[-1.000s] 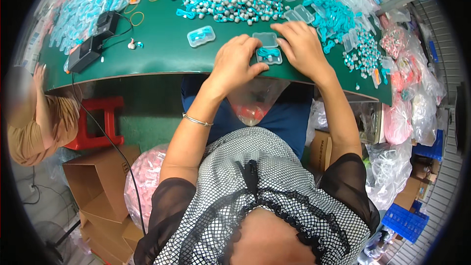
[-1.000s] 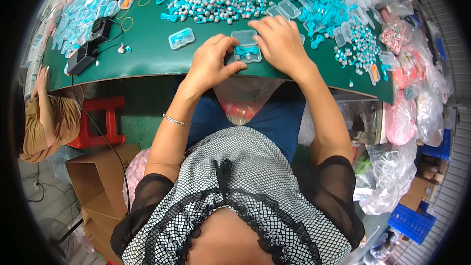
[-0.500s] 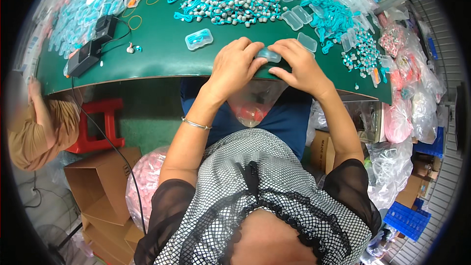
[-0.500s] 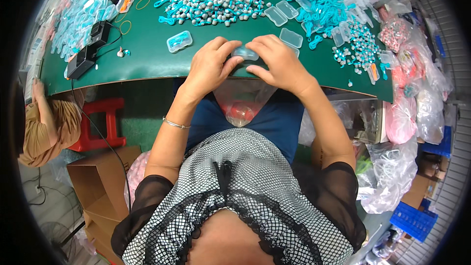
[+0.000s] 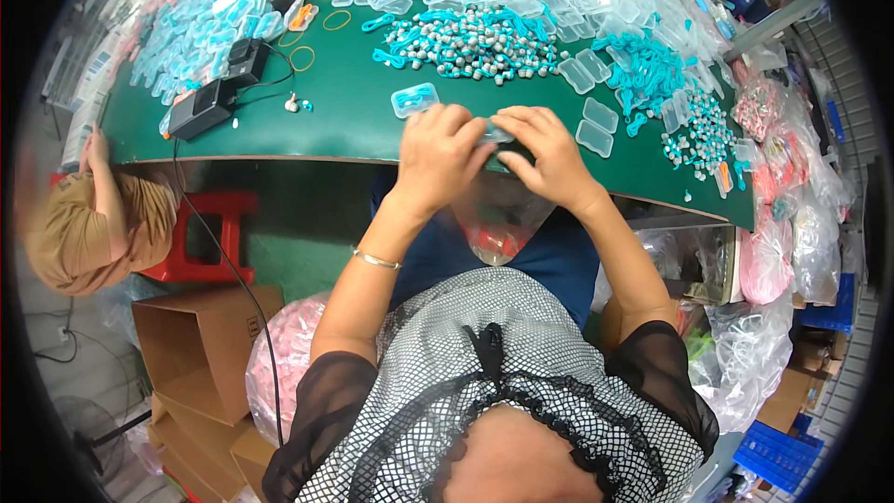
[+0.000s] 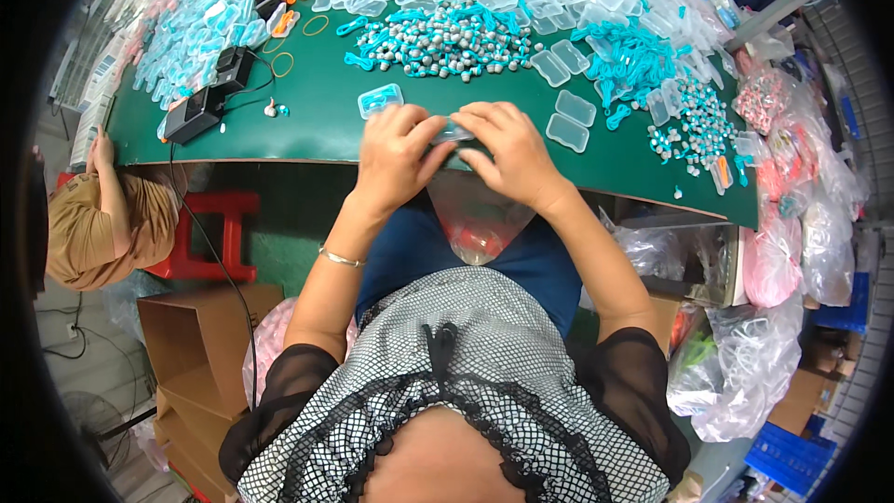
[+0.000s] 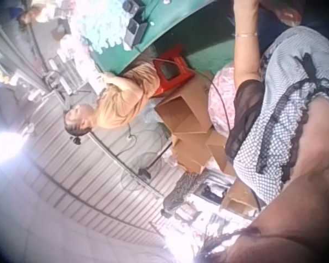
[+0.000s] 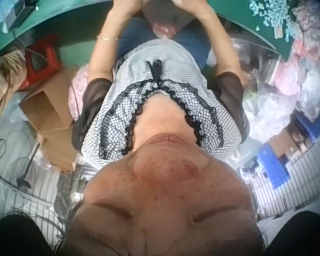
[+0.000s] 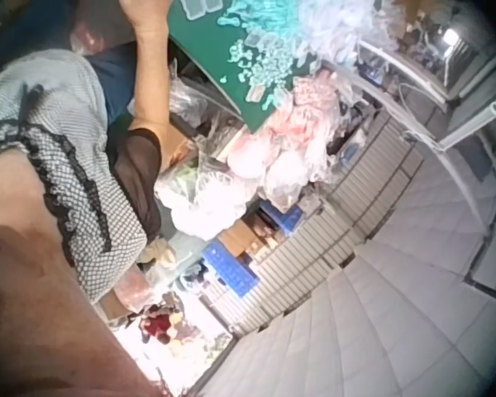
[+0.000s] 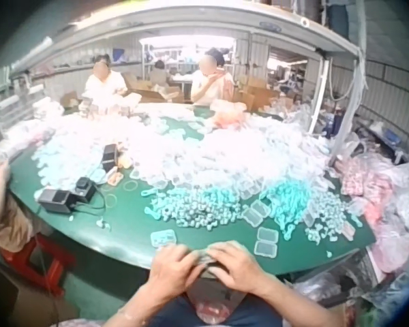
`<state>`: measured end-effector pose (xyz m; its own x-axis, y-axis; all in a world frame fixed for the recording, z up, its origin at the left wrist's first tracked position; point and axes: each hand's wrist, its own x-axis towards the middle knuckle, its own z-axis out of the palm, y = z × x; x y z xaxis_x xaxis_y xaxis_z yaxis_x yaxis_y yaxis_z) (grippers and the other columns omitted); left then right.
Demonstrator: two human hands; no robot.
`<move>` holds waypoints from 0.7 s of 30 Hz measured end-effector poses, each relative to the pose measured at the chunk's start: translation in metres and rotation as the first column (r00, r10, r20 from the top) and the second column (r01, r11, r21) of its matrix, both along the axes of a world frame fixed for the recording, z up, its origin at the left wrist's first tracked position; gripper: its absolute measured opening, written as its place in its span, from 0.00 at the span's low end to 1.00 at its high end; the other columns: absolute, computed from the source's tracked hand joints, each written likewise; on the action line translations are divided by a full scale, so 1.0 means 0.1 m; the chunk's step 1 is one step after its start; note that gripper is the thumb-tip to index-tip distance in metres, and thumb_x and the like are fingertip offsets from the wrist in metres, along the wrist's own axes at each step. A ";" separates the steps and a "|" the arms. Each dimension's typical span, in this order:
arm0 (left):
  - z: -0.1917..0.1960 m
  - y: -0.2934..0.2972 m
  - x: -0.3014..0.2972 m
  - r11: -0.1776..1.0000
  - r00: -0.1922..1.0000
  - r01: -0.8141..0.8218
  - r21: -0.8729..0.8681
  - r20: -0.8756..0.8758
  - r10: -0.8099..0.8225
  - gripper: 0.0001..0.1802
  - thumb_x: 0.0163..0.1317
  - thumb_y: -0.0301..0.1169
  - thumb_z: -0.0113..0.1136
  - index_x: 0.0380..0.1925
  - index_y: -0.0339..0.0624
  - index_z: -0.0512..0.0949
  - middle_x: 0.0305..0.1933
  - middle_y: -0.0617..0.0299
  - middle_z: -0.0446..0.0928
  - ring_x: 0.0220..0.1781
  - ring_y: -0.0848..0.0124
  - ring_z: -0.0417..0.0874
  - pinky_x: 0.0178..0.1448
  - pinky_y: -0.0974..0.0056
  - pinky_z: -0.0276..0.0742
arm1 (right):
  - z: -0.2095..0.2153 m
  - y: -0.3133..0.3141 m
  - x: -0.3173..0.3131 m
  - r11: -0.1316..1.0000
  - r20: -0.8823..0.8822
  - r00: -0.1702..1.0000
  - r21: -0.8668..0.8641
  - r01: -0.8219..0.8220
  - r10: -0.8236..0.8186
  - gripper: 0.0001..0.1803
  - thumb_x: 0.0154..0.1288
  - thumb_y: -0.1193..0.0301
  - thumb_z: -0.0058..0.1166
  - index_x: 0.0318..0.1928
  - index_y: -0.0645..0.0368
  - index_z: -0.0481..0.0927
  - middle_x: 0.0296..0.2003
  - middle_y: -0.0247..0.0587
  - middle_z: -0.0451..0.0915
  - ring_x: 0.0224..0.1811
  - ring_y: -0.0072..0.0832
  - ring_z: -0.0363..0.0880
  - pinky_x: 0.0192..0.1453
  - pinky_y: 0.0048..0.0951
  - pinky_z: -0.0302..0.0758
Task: The recorder is sorting and placing small components into small plastic boxes.
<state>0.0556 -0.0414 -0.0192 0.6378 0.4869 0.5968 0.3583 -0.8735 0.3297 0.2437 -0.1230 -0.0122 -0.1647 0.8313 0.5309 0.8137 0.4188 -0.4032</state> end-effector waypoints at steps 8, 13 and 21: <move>0.13 0.16 -0.20 0.986 0.987 -0.160 0.056 0.039 0.158 0.23 0.48 0.39 0.72 0.44 0.47 0.79 0.58 0.56 0.72 0.61 0.52 0.70 0.59 0.48 0.65 | 0.13 -0.23 0.33 0.944 0.082 0.942 0.093 0.318 -0.325 0.18 0.57 0.71 0.62 0.49 0.54 0.81 0.46 0.39 0.81 0.51 0.41 0.77 0.55 0.41 0.70; 0.11 0.08 0.23 0.999 1.000 0.004 0.050 -0.005 -0.004 0.18 0.51 0.34 0.70 0.43 0.47 0.79 0.50 0.59 0.76 0.57 0.58 0.74 0.58 0.49 0.65 | -0.04 -0.51 0.58 0.873 0.199 0.851 0.067 0.483 -0.486 0.16 0.58 0.70 0.61 0.49 0.55 0.81 0.47 0.39 0.80 0.54 0.43 0.74 0.55 0.44 0.71; 0.04 0.41 1.14 0.974 0.957 -0.207 0.092 -0.188 0.221 0.08 0.51 0.35 0.70 0.31 0.48 0.83 0.37 0.62 0.81 0.46 0.60 0.81 0.47 0.51 0.69 | 0.02 -0.44 0.36 0.917 0.103 0.912 -0.005 0.399 -0.396 0.17 0.59 0.69 0.61 0.50 0.54 0.81 0.48 0.38 0.80 0.54 0.41 0.74 0.57 0.42 0.70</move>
